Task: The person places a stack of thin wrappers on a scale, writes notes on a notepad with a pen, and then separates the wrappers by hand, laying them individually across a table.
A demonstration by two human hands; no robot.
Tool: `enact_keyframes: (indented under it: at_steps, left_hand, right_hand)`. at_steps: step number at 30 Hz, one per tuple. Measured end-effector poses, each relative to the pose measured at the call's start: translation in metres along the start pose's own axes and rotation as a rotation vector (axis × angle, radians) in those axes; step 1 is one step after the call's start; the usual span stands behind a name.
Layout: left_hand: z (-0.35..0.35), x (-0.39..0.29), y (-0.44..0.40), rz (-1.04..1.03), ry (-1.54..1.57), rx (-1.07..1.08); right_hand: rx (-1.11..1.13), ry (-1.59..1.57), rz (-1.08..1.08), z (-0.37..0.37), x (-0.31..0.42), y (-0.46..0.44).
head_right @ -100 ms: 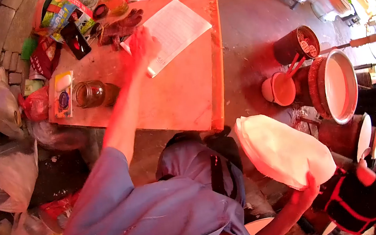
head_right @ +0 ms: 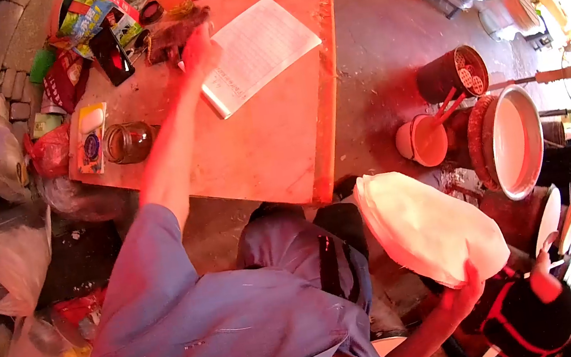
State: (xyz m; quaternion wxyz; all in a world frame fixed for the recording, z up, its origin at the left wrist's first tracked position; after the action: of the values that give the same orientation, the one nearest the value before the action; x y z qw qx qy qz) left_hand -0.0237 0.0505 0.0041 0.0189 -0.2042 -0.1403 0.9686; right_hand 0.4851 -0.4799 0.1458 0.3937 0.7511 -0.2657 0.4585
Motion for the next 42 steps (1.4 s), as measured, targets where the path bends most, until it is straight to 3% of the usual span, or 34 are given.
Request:
enact_keyframes:
  at_steps: [2, 5, 6, 7, 9, 14, 17, 20, 23, 26, 32, 35, 42]
  left_hand:
    - [0.002, -0.004, -0.004, 0.136, 0.24, -0.159]
    - [0.017, -0.001, 0.012, 0.163, 0.516, -0.453]
    - [0.028, -0.015, 0.032, 0.165, 0.38, -0.459]
    - [0.041, -0.043, 0.061, 0.167, 0.243, -0.459]
    - [0.047, -0.099, 0.115, 0.043, -0.166, -0.223]
    - [0.007, -0.13, 0.166, -0.047, -0.342, -0.197]
    - [0.015, -0.13, 0.151, 0.14, -0.291, -0.003]
    - [-0.002, -0.111, 0.146, 0.083, -0.365, -0.177]
    - [-0.003, -0.109, 0.142, 0.164, -0.399, -0.088]
    - [0.008, -0.116, 0.135, 0.118, -0.483, -0.163]
    - [0.008, -0.112, 0.122, 0.156, -0.439, -0.167]
    - [0.008, -0.107, 0.115, 0.109, -0.404, -0.161]
    - [0.014, -0.112, 0.107, 0.161, -0.36, -0.106]
  right_hand:
    - [0.02, 0.046, -0.05, 0.004, 0.023, -0.028]
    - [0.11, 0.08, -0.102, -0.019, 0.041, -0.065]
    - [0.131, 0.085, -0.098, -0.025, 0.046, -0.08]
    - [0.15, 0.089, -0.094, -0.031, 0.05, -0.095]
    - [0.138, 0.214, 0.007, -0.055, 0.063, -0.115]
    - [0.203, 0.248, -0.048, -0.067, 0.094, -0.189]
    - [0.238, 0.274, -0.063, -0.075, 0.107, -0.229]
    - [0.267, 0.286, -0.086, -0.084, 0.113, -0.258]
    - [0.303, 0.309, -0.103, -0.1, 0.117, -0.284]
    - [0.322, 0.332, -0.111, -0.117, 0.119, -0.304]
    - [0.358, 0.304, -0.157, -0.156, 0.117, -0.328]
    - [0.453, 0.324, -0.095, -0.217, 0.122, -0.298]
    - [0.568, 0.406, -0.165, -0.251, 0.124, -0.363]
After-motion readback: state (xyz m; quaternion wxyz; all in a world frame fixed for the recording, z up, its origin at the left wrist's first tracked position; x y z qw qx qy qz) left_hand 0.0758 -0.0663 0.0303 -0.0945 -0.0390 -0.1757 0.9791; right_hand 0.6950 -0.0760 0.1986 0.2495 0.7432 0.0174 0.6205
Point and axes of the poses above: each hand's wrist, its own y-axis away from the middle knuckle, its own z-axis out of the back of the hand, x = y × z, the point moved 2 cm from there along -y, towards the middle knuckle, and after that the axes turned 6 degrees about -y, right-handed, at the moved point
